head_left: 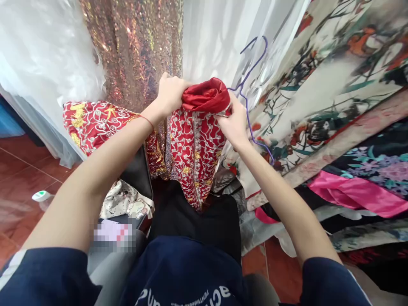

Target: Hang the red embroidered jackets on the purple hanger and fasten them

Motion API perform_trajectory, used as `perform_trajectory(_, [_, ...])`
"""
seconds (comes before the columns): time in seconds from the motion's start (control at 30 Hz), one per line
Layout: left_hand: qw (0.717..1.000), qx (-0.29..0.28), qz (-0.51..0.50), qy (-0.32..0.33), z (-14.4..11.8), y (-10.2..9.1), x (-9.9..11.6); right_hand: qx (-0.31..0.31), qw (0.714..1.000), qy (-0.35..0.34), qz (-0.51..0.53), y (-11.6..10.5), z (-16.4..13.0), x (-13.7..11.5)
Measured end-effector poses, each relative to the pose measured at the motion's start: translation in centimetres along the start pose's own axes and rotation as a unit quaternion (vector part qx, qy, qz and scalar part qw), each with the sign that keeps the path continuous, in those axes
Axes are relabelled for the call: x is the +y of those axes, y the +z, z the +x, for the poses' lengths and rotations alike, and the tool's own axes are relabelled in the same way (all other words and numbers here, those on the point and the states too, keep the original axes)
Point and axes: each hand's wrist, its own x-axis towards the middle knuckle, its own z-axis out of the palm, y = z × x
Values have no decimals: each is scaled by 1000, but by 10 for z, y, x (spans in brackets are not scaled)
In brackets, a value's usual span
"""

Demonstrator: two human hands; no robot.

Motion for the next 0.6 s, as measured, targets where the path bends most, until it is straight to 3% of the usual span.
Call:
perform_trajectory(0.13, [1000, 16, -12, -17, 21, 6, -31, -19, 1000, 15, -12, 37, 23, 16])
perform_trajectory(0.23, [998, 43, -2, -36, 35, -5, -57, -42, 999, 1, -17, 62, 46, 12])
perform_trajectory(0.37, [995, 81, 34, -55, 41, -33, -90, -66, 997, -29, -16, 94, 79, -8])
perform_trajectory(0.5, [993, 101, 59, -31, 34, -65, -117, -67, 995, -77, 0, 116, 109, -36])
perform_trajectory(0.6, [991, 117, 59, -24, 44, -108, -159, -50, 993, -105, 27, 120, 129, -69])
